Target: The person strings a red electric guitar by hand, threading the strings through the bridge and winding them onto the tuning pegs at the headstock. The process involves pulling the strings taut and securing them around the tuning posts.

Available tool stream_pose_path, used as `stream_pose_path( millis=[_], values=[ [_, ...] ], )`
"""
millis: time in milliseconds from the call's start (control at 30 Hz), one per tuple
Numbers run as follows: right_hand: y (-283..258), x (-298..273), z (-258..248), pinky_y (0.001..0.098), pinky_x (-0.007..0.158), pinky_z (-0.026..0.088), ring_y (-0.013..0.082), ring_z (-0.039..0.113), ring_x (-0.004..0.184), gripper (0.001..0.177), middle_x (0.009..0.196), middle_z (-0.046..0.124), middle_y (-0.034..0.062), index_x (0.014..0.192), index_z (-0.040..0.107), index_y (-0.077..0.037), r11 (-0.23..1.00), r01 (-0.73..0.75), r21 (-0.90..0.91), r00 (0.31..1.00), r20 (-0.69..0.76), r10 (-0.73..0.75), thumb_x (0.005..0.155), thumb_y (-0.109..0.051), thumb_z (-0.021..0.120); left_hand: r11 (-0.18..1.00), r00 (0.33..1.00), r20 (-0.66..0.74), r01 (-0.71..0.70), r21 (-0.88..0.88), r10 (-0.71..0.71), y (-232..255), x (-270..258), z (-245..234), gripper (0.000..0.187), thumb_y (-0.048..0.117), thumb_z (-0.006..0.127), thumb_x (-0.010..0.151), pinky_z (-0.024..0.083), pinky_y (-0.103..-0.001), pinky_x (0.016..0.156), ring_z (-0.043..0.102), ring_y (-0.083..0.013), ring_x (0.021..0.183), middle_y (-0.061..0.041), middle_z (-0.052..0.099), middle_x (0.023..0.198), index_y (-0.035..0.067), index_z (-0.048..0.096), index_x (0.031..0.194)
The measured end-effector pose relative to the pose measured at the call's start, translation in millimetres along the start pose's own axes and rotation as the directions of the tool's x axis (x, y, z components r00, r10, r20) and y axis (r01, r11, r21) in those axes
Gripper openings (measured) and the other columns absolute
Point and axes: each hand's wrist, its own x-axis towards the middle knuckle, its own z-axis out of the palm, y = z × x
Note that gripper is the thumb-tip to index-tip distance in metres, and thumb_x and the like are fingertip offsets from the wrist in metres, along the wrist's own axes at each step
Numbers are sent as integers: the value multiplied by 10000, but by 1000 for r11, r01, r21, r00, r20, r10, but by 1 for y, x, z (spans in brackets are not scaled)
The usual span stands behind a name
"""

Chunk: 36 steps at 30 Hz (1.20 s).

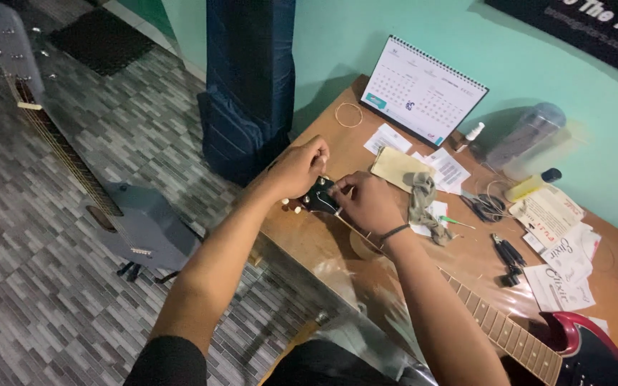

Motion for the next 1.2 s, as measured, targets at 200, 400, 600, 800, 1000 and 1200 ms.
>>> stream_pose_path(
  millis=[200,400,600,800,1000,1200],
  values=[
    [-16,1,-9,462,719,582,356,755,833,190,876,790,94,934,812,-147,995,-103,-8,993,63,103,818,-283,749,1000,999,25,-22,14,21,-3,-6,-7,102,208,482,1024,544,-538,776,681,-472,1026,-214,740,1011,143,540,1077],
    [-12,8,-6,475,747,589,409,753,863,207,888,786,145,966,814,-128,990,-134,-44,988,73,137,817,-247,735,998,997,40,-66,-20,67,-13,-3,-8,113,194,450,1046,522,-534,760,687,-451,969,-204,730,949,131,536,1083],
    [-17,8,-3,439,733,598,344,761,880,173,862,791,73,960,817,-228,978,-170,-118,980,86,181,825,-298,734,992,996,34,-81,-98,85,-36,12,9,119,203,438,1051,531,-517,745,678,-453,970,-204,715,917,138,533,1078],
    [-39,4,-10,420,682,589,318,763,831,177,870,791,98,976,817,-189,984,-160,-75,978,124,168,843,-276,740,988,993,20,-115,-107,118,-45,18,15,112,174,450,1044,539,-542,719,635,-527,985,-262,689,917,114,534,1086],
    [-16,16,8,378,677,599,262,754,876,161,913,785,26,1019,795,-211,977,-97,-192,993,51,108,871,-204,730,987,994,16,-103,-121,105,-42,15,14,123,188,447,1049,536,-566,730,631,-522,996,-285,680,951,119,533,1103],
    [-13,14,18,408,857,518,255,704,939,97,869,735,-13,997,768,-237,942,50,-332,999,10,-49,926,-230,702,986,997,-2,-81,-148,82,-45,19,19,86,155,441,1045,526,-531,706,649,-496,973,-255,688,924,118,517,1057]
  ],
)
